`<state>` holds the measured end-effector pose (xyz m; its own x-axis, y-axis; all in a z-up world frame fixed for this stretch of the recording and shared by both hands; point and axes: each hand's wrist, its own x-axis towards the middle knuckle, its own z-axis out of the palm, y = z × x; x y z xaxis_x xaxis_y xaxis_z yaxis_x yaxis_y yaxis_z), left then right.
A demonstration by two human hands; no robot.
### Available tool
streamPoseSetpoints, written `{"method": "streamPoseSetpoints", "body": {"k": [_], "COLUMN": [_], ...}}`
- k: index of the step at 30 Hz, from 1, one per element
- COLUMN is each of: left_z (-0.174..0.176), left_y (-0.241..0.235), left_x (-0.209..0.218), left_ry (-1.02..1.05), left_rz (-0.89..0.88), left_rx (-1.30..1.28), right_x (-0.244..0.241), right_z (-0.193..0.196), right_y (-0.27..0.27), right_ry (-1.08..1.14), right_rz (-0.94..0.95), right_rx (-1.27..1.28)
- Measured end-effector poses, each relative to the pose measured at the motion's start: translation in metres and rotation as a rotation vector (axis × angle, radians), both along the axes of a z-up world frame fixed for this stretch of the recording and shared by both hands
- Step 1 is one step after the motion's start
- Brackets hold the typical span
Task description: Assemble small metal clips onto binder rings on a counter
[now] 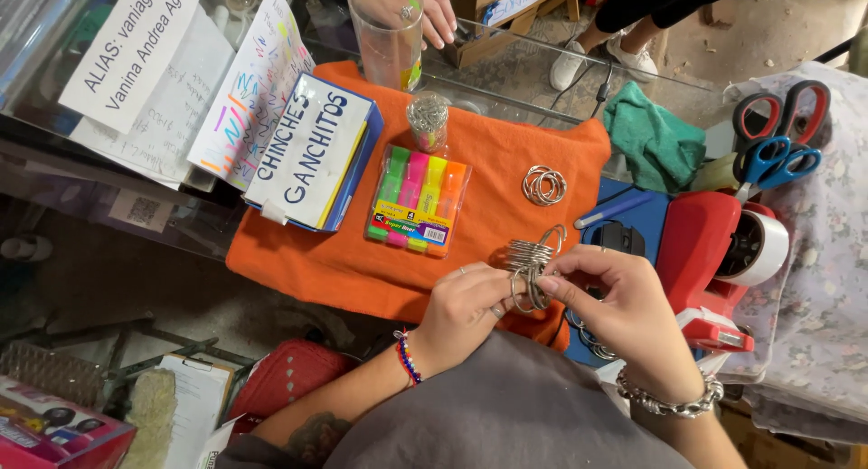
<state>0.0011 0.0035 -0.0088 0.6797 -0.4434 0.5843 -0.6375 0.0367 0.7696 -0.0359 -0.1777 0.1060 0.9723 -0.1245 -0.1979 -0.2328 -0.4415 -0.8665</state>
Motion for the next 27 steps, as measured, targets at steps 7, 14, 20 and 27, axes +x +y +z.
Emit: {"method": "streamPoseSetpoints", "body": {"k": [7, 14, 20, 27], "left_z": [0.027, 0.069, 0.071, 0.056], "left_y": [0.015, 0.023, 0.021, 0.021], "left_x": [0.022, 0.048, 0.057, 0.035], "left_ry": [-0.279, 0.019, 0.351, 0.609], "left_rz": [0.102, -0.136, -0.599, -0.447], "left_rx": [0.047, 0.221, 0.334, 0.426], "right_x": [0.008, 0.012, 0.013, 0.025], "right_z": [0.019, 0.017, 0.019, 0.014], "right_y": [-0.008, -0.029, -0.040, -0.036], "right_ry": [-0.131, -0.158, -0.154, -0.110], "right_rz": [0.077, 0.546, 0.769, 0.801], "right_rx": [0.039, -0.186, -0.191, -0.089]}}
